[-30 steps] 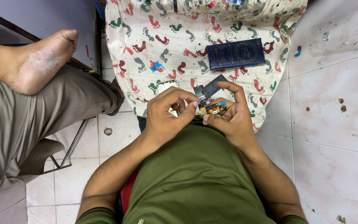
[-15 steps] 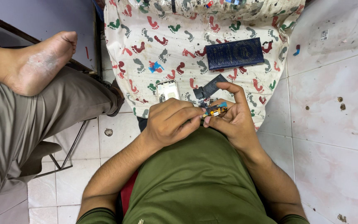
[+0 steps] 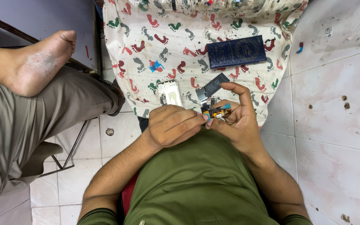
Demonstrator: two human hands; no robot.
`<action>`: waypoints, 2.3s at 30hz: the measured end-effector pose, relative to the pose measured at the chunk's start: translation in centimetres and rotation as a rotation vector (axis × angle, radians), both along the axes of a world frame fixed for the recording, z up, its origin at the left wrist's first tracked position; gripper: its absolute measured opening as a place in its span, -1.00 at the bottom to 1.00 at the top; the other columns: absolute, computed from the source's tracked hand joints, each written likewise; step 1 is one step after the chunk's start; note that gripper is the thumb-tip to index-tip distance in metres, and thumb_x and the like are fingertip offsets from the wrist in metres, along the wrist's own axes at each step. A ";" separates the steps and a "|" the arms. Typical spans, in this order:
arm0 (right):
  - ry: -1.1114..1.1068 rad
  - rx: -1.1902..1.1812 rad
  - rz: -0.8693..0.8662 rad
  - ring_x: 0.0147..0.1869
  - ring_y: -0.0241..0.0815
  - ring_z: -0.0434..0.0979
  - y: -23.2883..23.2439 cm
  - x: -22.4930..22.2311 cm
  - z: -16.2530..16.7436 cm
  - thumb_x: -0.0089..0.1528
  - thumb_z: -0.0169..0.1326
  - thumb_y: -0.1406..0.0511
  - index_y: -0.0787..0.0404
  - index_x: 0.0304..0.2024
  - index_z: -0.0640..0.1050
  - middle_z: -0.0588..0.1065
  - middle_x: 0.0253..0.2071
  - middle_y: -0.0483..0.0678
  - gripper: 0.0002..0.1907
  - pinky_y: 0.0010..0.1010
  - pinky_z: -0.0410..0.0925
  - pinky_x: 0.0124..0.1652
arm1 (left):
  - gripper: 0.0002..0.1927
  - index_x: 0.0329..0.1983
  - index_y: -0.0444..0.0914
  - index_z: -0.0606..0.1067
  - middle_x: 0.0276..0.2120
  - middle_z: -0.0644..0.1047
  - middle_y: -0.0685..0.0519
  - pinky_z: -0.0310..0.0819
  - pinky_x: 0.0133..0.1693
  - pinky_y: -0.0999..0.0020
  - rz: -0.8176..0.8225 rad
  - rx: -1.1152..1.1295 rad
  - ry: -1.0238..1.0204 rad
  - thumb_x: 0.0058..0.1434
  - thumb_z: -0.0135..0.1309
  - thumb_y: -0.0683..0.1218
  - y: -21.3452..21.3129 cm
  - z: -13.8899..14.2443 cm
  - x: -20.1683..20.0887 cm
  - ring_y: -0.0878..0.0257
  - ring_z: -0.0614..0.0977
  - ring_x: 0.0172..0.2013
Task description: The person disassembles a smartphone, removes the battery, and manipulates internal components using tweezers. They then reassemble the phone by reconnecting cables and securing the back cover.
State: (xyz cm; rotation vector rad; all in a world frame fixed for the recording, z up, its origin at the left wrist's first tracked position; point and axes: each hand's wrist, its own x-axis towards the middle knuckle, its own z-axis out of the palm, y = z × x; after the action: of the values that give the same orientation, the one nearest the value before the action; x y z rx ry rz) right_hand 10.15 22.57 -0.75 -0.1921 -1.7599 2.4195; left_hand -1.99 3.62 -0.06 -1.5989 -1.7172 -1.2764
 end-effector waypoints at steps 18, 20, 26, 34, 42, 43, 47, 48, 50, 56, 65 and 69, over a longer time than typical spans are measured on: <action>0.016 0.047 0.000 -0.11 -0.25 0.62 -0.3 0.4 0.6 0.22 0.12 0.63 0.22 0.43 0.05 0.53 -0.16 0.06 -0.17 -0.47 0.50 -0.05 | -0.63 0.00 -0.22 0.63 -0.23 0.57 0.14 0.50 -0.36 0.44 0.008 0.000 0.041 0.12 0.44 -0.25 -0.2 -0.3 -0.1 0.33 0.61 -0.37; 0.006 0.040 -0.002 -0.12 -0.25 0.63 -0.3 0.4 0.6 0.22 0.10 0.63 0.22 0.43 0.05 0.54 -0.16 0.06 -0.17 -0.47 0.50 -0.05 | -0.63 0.00 -0.22 0.63 -0.24 0.58 0.14 0.50 -0.36 0.43 0.001 -0.005 0.036 0.12 0.43 -0.25 -0.2 -0.3 -0.1 0.33 0.61 -0.37; 0.012 0.058 -0.001 -0.11 -0.26 0.62 -0.3 0.4 0.7 0.22 0.13 0.62 0.22 0.43 0.05 0.54 -0.17 0.05 -0.17 -0.47 0.50 -0.05 | -0.63 0.00 -0.22 0.63 -0.23 0.59 0.14 0.51 -0.35 0.44 -0.004 -0.014 0.029 0.12 0.43 -0.24 -0.3 -0.5 -0.2 0.33 0.62 -0.35; 0.013 0.058 -0.001 -0.11 -0.26 0.63 -0.3 0.4 0.8 0.22 0.13 0.62 0.22 0.43 0.05 0.55 -0.17 0.06 -0.17 -0.47 0.50 -0.05 | -0.66 -0.02 -0.22 0.64 -0.25 0.58 0.13 0.51 -0.36 0.44 -0.015 -0.020 0.025 0.13 0.42 -0.22 -0.3 -0.5 -0.2 0.33 0.61 -0.37; -0.001 0.051 -0.007 -0.11 -0.27 0.62 -0.5 0.5 1.0 0.21 0.13 0.62 0.21 0.42 0.05 0.53 -0.15 0.05 -0.16 -0.48 0.50 -0.05 | -0.70 -0.04 -0.22 0.64 -0.25 0.58 0.13 0.50 -0.36 0.41 -0.024 -0.026 0.014 0.15 0.40 -0.20 -0.4 -0.3 -0.3 0.31 0.62 -0.37; 0.005 0.051 -0.005 -0.11 -0.27 0.62 -0.4 0.5 1.0 0.21 0.13 0.62 0.20 0.42 0.05 0.53 -0.15 0.06 -0.16 -0.48 0.49 -0.05 | -0.70 -0.04 -0.22 0.64 -0.25 0.58 0.13 0.51 -0.36 0.42 -0.026 -0.025 0.016 0.16 0.40 -0.20 -0.4 -0.3 -0.3 0.31 0.62 -0.37; 0.015 0.051 -0.003 -0.10 -0.27 0.62 -0.4 0.5 1.0 0.22 0.14 0.62 0.20 0.42 0.05 0.53 -0.14 0.06 -0.16 -0.49 0.49 -0.05 | -0.72 -0.04 -0.22 0.64 -0.24 0.58 0.12 0.51 -0.36 0.42 -0.034 -0.021 0.010 0.18 0.39 -0.19 -0.4 -0.3 -0.3 0.31 0.63 -0.36; 0.015 0.052 -0.004 -0.10 -0.27 0.61 -0.4 0.6 1.0 0.21 0.14 0.62 0.20 0.42 0.05 0.53 -0.14 0.06 -0.16 -0.49 0.49 -0.05 | -0.72 -0.04 -0.22 0.64 -0.24 0.58 0.12 0.51 -0.36 0.41 -0.035 -0.020 0.006 0.18 0.39 -0.19 -0.4 -0.3 -0.3 0.31 0.63 -0.36; 0.007 0.050 -0.005 -0.11 -0.27 0.62 -0.4 0.6 1.0 0.21 0.14 0.62 0.20 0.42 0.05 0.53 -0.14 0.06 -0.16 -0.49 0.49 -0.06 | -0.73 -0.05 -0.22 0.64 -0.24 0.58 0.12 0.50 -0.37 0.41 -0.031 -0.022 0.008 0.18 0.39 -0.18 -0.4 -0.3 -0.3 0.31 0.62 -0.37; 0.009 0.051 -0.011 -0.11 -0.27 0.62 -0.4 0.6 1.1 0.21 0.14 0.63 0.21 0.42 0.05 0.53 -0.15 0.06 -0.16 -0.50 0.49 -0.07 | -0.74 -0.06 -0.22 0.65 -0.25 0.58 0.12 0.50 -0.38 0.41 -0.023 -0.018 0.020 0.18 0.39 -0.19 -0.3 -0.3 -0.3 0.31 0.62 -0.37; 0.006 -0.008 0.002 -0.11 -0.23 0.63 -0.3 0.7 1.3 0.20 0.14 0.65 0.22 0.42 0.05 0.54 -0.15 0.08 -0.15 -0.44 0.52 -0.05 | -0.70 -0.06 -0.22 0.64 -0.23 0.56 0.13 0.49 -0.38 0.40 0.015 -0.017 0.120 0.14 0.42 -0.20 -0.4 0.0 -0.3 0.30 0.61 -0.36; 0.005 -0.054 0.014 -0.13 -0.22 0.63 -0.2 0.7 1.2 0.19 0.16 0.64 0.23 0.42 0.06 0.55 -0.16 0.08 -0.14 -0.43 0.52 -0.06 | -0.68 -0.05 -0.21 0.64 -0.20 0.56 0.14 0.49 -0.39 0.42 0.054 -0.043 0.249 0.14 0.44 -0.18 -0.6 0.4 -0.5 0.31 0.58 -0.37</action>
State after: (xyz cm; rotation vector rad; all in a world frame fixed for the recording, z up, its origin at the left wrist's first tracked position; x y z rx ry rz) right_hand 10.85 22.39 0.47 -0.1801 -1.7011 2.4767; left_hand -2.45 3.05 0.35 -1.6467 -1.6296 -0.9751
